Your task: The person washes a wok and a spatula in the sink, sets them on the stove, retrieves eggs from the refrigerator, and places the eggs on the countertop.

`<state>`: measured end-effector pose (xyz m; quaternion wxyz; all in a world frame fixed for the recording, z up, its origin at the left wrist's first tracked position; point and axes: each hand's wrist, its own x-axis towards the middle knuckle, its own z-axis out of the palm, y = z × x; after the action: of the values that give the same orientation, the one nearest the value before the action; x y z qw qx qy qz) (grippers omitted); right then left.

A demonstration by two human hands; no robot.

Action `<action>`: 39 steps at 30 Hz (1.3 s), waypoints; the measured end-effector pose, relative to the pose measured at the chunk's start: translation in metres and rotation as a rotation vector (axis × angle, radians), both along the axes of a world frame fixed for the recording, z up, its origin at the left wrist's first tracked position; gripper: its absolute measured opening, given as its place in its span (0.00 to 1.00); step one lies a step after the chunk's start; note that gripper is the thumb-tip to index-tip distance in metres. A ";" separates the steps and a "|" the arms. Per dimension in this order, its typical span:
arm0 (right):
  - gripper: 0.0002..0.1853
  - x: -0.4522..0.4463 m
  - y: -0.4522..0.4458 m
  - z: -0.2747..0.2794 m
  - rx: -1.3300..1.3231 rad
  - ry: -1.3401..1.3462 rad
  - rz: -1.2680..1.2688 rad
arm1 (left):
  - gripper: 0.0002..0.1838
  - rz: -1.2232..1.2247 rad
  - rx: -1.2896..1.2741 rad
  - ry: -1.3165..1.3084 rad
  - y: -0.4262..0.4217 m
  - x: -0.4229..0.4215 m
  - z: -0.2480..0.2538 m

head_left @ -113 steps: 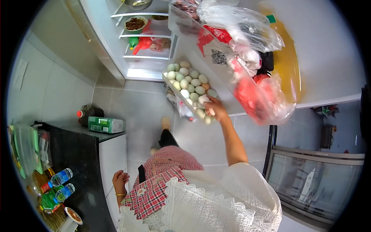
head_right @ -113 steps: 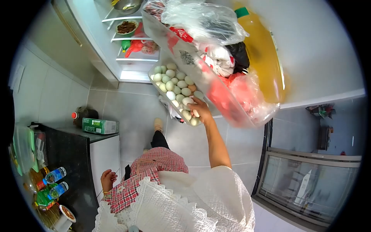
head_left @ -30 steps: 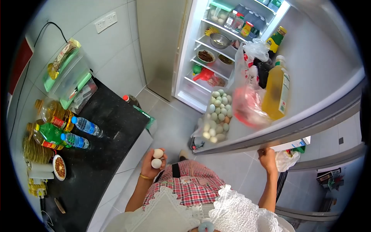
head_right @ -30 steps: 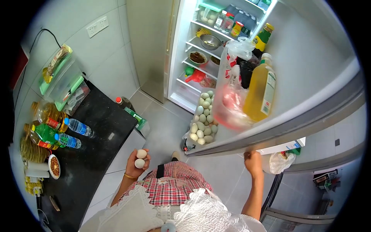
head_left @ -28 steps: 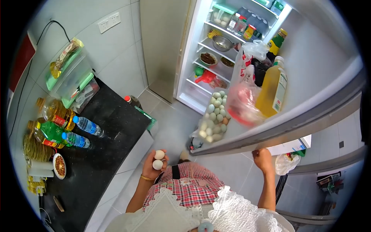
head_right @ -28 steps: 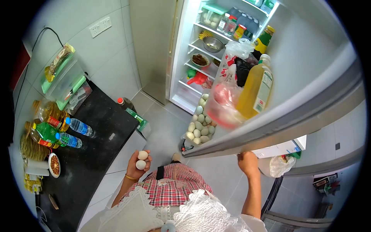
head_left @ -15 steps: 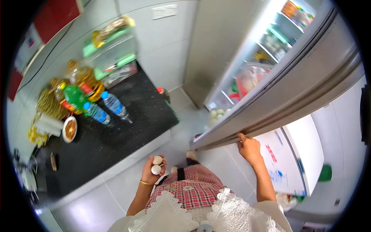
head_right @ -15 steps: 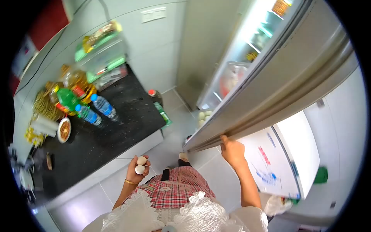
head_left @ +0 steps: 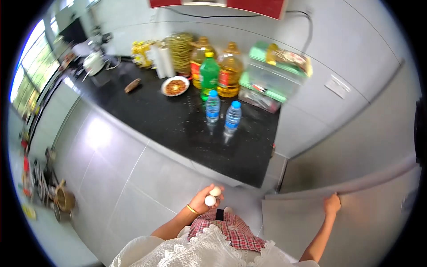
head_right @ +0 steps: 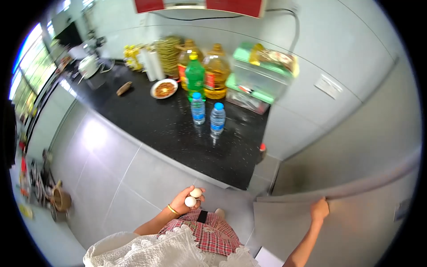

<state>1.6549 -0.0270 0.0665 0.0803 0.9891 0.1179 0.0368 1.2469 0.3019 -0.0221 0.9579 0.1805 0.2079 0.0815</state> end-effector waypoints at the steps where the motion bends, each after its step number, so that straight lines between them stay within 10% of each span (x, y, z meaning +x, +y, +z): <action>1: 0.13 0.026 -0.010 -0.009 -0.008 0.002 -0.006 | 0.24 0.043 -0.022 0.031 -0.004 -0.004 0.002; 6: 0.16 0.137 -0.061 -0.058 0.145 0.153 -0.193 | 0.23 0.329 -0.042 0.058 -0.012 -0.059 -0.009; 10: 0.17 0.093 0.019 -0.114 0.354 -0.086 0.334 | 0.22 0.559 -0.059 0.083 0.001 -0.098 -0.009; 11: 0.15 0.082 0.059 -0.145 0.540 0.257 0.203 | 0.22 0.582 -0.057 0.083 0.006 -0.107 -0.008; 20: 0.23 -0.426 0.451 -0.039 0.350 1.058 1.660 | 0.24 0.536 0.141 0.012 0.105 -0.237 0.010; 29: 0.26 -0.668 0.625 -0.004 0.019 1.639 2.061 | 0.24 0.721 0.271 0.025 0.197 -0.426 0.033; 39: 0.23 -0.838 0.824 -0.008 0.216 1.664 2.331 | 0.24 1.355 -0.177 0.103 0.380 -0.565 0.004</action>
<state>0.8168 0.7971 0.0586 -0.1601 0.0651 0.8546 -0.4897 0.6819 0.6822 -0.0179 0.6954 -0.0647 0.3263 0.6370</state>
